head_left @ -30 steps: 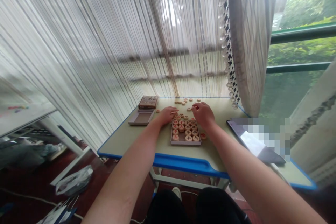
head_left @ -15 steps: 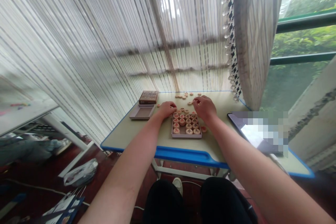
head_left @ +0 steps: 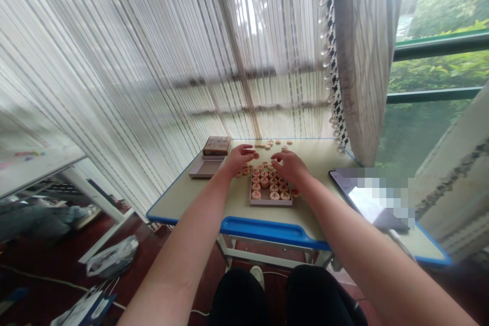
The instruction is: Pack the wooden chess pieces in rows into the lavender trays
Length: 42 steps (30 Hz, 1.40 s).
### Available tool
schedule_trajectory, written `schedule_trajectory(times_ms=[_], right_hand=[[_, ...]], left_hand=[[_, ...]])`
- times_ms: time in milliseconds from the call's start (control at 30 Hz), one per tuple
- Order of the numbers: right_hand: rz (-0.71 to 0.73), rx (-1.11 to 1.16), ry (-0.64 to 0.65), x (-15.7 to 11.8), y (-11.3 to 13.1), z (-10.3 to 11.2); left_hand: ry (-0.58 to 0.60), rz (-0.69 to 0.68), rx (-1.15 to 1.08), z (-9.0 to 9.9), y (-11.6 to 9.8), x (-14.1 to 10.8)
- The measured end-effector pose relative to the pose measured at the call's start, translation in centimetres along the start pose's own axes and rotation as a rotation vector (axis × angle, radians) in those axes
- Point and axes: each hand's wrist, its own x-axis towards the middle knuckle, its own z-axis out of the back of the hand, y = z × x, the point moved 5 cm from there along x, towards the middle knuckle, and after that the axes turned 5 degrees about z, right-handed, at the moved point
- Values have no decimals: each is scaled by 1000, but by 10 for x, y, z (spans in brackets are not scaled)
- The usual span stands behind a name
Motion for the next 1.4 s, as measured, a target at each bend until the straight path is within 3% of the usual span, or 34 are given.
schedule_trajectory(times_ms=[167,367,700,767,833,967,1033,1233,1400], right_hand=[[29,34,-4,-1,6,1],[125,109,-36,2,13,2],[143,113,-75,1,22,7],[125,101,-82,1,21,9],[96,91,-61,2,22,12],[60,104,102,0,30,15],[53,111,216,-4,36,18],[12,105,455,-18,51,29],[68,83,667,-30,62,20]], left_hand=[[27,94,-1,-7,-3,-9],[124,111,-85,-20,-9,-16],[181,98,-109,-22,-9,-14],[155,111,-83,-21,-10,-13],[44,106,8,-14,-11,-12],[-298,-25,450,11,-16,-9],[-364,-106,677,16,-17,-9],[-263,-170,1011,10,-9,-8],[-248,-243,1098,4,-13,-12]])
